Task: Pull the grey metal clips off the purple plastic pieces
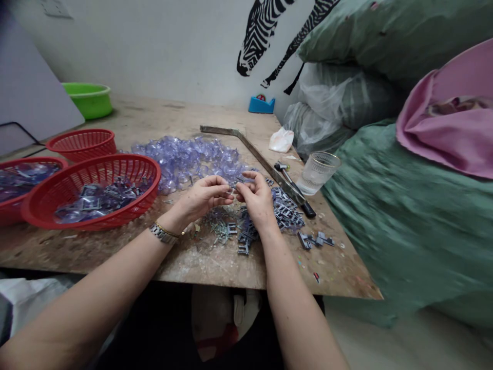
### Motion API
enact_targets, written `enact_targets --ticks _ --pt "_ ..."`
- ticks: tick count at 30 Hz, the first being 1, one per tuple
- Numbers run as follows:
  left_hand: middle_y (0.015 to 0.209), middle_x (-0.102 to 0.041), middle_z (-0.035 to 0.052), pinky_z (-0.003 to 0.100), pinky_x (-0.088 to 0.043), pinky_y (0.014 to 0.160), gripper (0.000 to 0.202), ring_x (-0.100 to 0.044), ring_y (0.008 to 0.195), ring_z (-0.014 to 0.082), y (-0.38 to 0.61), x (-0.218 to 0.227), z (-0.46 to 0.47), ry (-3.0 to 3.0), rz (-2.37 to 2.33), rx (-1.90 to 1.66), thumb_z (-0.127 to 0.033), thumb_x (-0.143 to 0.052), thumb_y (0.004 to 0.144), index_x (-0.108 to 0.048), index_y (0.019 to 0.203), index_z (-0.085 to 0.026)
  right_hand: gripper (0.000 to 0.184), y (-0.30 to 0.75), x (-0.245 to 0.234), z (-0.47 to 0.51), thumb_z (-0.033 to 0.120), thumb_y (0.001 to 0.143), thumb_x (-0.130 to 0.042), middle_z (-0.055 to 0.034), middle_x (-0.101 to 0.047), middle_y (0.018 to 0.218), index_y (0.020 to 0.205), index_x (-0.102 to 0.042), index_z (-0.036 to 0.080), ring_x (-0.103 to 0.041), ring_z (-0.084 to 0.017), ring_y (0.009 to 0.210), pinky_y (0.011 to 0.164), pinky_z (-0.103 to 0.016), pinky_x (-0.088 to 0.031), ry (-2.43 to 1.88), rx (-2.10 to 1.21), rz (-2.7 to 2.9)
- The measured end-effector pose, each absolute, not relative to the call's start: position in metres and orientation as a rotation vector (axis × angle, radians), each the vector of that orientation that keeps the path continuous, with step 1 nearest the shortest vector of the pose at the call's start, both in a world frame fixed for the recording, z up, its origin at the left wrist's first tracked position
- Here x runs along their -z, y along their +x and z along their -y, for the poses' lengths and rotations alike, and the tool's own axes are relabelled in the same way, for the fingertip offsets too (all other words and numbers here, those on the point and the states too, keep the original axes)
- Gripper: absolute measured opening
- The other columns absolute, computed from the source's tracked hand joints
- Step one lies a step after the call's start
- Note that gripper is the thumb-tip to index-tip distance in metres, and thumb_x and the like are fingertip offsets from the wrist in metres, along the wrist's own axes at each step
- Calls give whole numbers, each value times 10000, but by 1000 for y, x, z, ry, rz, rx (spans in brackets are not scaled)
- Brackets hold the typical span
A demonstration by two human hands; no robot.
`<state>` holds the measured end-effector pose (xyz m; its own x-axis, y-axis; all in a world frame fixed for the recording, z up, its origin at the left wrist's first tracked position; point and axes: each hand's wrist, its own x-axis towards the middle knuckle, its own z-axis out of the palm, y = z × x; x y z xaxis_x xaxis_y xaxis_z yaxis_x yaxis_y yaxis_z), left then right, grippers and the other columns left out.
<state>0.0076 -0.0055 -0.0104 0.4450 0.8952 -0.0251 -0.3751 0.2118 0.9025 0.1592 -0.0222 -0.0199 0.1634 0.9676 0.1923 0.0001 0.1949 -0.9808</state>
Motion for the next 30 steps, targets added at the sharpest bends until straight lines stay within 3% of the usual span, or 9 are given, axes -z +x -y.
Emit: enact_targets --ticks 11,21,30 --pt "637 -584 -22 248 -552 680 126 -641 609 87 10 9 6 973 -678 -981 -97 -628 814 -527 741 -120 304 158 17 26 394 686 -717 39 -604 655 922 -653 214 -562 -106 596 566 -245 -473 -1105 -898 1208" --pt "633 -585 -18 254 -546 699 157 -613 603 77 7 7 5 966 -680 -1012 -129 -669 790 -524 730 -120 442 160 26 19 323 676 -719 52 -543 693 1091 -627 201 -535 -114 648 627 -285 -463 -1055 -937 1355" --pt "645 -586 -8 244 -545 683 127 -627 623 86 8 4 8 976 -720 -998 -88 -594 833 -527 730 -119 277 156 24 26 459 764 -651 21 -630 715 884 -652 209 -586 -132 654 664 -294 -511 -1146 -756 1356"
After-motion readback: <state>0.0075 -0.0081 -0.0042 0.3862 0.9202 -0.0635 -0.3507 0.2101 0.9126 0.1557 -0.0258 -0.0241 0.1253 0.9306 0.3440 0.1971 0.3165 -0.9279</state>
